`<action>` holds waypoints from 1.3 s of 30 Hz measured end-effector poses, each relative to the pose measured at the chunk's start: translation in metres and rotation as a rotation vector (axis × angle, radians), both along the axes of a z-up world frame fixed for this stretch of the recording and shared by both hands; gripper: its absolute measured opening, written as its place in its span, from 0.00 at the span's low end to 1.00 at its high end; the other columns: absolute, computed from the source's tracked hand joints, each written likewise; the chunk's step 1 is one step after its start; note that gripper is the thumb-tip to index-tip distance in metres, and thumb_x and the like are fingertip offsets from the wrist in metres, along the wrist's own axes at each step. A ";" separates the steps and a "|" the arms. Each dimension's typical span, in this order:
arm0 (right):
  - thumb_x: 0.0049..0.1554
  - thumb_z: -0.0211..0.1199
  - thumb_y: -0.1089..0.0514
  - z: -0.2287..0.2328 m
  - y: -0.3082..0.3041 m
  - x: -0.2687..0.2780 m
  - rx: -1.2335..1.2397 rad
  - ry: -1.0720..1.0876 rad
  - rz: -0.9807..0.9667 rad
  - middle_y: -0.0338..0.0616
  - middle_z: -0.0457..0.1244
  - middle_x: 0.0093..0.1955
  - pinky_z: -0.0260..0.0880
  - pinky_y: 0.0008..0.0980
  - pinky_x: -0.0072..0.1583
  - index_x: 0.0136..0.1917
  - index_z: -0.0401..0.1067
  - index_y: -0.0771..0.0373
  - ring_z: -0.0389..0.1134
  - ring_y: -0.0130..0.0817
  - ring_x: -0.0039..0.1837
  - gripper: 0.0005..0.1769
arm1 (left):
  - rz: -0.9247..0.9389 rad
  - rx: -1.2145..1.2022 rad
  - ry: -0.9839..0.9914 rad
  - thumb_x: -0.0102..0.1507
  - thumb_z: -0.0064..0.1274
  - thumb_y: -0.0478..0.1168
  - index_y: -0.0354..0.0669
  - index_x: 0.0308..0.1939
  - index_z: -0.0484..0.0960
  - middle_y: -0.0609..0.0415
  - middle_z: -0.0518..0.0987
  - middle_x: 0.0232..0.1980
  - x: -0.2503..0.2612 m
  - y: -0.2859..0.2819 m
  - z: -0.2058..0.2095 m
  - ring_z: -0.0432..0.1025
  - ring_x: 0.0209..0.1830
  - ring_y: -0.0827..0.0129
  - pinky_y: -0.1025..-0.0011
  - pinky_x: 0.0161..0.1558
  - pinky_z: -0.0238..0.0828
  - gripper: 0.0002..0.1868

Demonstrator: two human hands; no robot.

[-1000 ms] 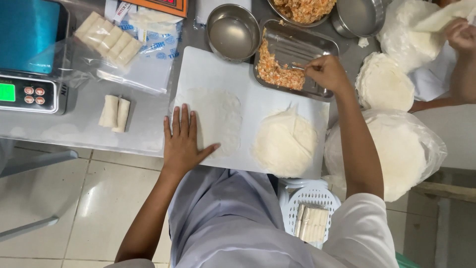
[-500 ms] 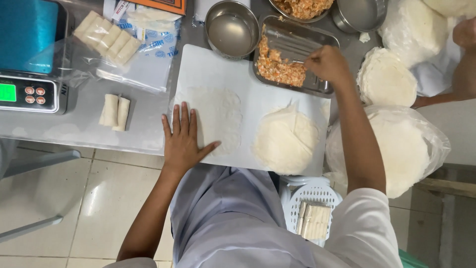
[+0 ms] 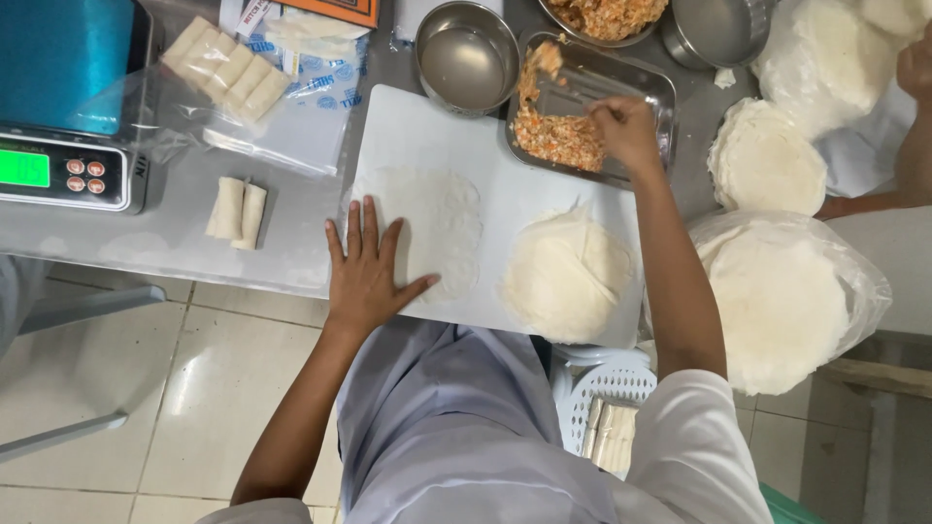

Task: Preparing and packaging spring rolls by adding filling to wrappers, rolling them, and placing them into plastic bags.

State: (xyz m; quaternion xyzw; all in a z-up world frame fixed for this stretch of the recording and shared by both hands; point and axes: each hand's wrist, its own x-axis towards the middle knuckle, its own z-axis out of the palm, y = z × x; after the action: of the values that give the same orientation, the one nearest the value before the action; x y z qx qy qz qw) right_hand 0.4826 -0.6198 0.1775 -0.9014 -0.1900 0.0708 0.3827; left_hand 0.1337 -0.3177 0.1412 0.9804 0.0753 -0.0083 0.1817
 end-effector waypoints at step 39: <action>0.62 0.59 0.45 0.061 0.065 -0.206 -0.624 0.088 0.457 0.48 0.72 0.40 0.74 0.51 0.48 0.44 0.82 0.58 0.74 0.55 0.47 0.17 | -0.195 -0.285 -0.469 0.59 0.66 0.35 0.49 0.34 0.87 0.63 0.79 0.40 -0.045 0.025 -0.012 0.69 0.48 0.69 0.68 0.51 0.61 0.04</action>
State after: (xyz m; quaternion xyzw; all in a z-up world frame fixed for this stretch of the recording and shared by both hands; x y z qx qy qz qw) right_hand 0.2767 -0.5543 0.2384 -0.9050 -0.3386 0.2471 0.0723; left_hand 0.0887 -0.2927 0.1289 0.9228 -0.0651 0.1908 0.3283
